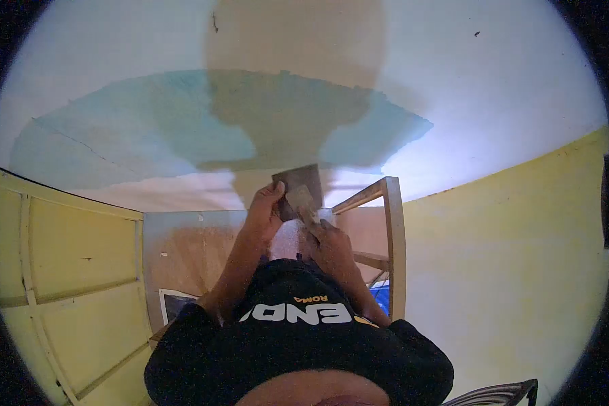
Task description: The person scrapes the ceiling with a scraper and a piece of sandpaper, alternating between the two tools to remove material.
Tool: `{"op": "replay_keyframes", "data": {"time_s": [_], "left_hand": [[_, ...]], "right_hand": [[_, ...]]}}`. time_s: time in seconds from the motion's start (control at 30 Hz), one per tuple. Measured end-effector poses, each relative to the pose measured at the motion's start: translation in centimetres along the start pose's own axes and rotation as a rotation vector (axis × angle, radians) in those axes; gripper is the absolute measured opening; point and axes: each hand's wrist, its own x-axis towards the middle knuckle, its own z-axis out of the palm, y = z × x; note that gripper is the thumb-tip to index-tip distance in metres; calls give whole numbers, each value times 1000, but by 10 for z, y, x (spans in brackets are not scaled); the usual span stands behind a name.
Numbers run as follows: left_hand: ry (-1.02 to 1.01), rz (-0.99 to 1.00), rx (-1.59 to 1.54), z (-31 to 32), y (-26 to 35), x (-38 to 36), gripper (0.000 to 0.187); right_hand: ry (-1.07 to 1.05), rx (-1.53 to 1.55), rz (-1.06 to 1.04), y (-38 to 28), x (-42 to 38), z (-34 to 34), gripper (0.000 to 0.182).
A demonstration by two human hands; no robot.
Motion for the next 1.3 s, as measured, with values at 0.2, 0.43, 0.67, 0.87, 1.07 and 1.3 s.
{"op": "replay_keyframes", "data": {"time_s": [0.2, 0.43, 0.67, 0.87, 1.07, 1.3], "left_hand": [[132, 222, 134, 1, 41, -14, 30], [61, 166, 344, 5, -13, -6, 31], [59, 132, 48, 9, 10, -5, 31], [-133, 210, 1072, 12, 57, -20, 30], [-381, -3, 793, 1, 64, -27, 33], [-11, 78, 681, -21, 50, -25, 32]], "right_hand": [[-186, 79, 211, 47, -25, -9, 50], [192, 530, 389, 3, 6, -9, 53], [22, 13, 24, 36, -13, 18, 47], [-652, 796, 352, 49, -11, -41, 31], [-453, 1331, 409, 70, -18, -23, 28], [29, 1234, 497, 80, -19, -28, 29]]}}
